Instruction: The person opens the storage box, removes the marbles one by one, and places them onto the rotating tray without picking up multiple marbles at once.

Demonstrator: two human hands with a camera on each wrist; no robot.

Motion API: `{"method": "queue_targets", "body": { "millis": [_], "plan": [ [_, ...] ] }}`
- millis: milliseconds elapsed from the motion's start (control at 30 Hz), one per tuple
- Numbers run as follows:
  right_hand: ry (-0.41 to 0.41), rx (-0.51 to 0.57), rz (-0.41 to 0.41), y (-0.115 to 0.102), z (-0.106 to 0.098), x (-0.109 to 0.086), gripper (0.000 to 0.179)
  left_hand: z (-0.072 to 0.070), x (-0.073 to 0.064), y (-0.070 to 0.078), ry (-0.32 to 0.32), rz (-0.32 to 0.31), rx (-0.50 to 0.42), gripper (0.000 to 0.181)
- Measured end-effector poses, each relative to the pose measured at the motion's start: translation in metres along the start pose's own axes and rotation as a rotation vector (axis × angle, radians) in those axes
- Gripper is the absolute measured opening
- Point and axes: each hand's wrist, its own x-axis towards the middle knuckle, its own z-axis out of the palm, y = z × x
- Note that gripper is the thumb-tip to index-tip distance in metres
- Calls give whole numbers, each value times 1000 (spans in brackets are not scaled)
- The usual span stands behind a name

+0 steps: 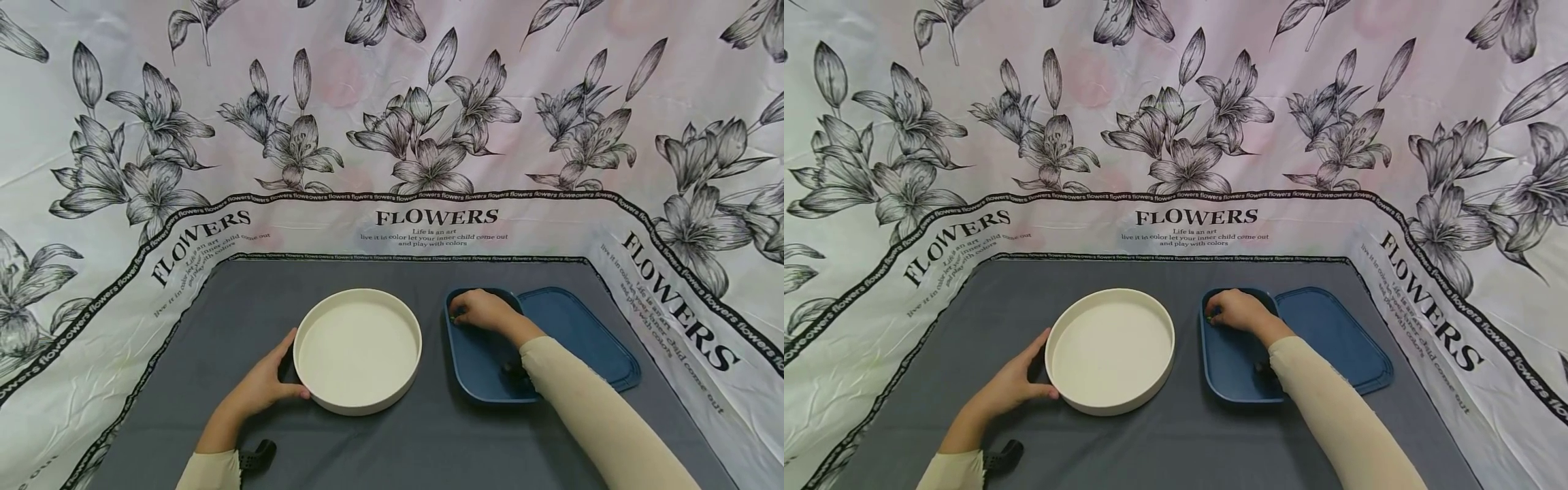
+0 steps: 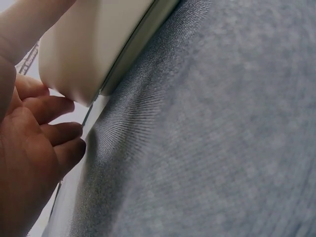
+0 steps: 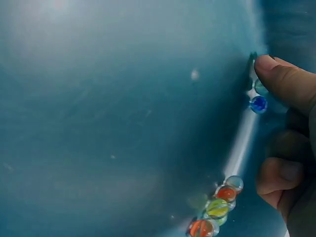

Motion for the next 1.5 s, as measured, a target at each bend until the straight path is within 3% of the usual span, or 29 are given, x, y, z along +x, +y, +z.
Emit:
{"method": "queue_targets", "body": {
  "millis": [300, 467, 800, 1100, 1500],
  "plan": [
    [17, 12, -10, -9, -14, -4, 13, 0, -2, 1, 8, -10, -5, 132],
    [20, 62, 31, -10, -27, -10, 17, 2, 0, 1, 14, 1, -12, 131],
    [98, 154, 52, -11, -54, -24, 22, 3, -1, 1, 18, -9, -33, 132],
    [130, 211, 34, -36, -61, -25, 22, 4, 1, -1, 8, 8, -82, 131],
    [125, 242, -49, -81, -60, 2, 19, 3, 2, -1, -2, 8, -95, 133]
  ]
}}
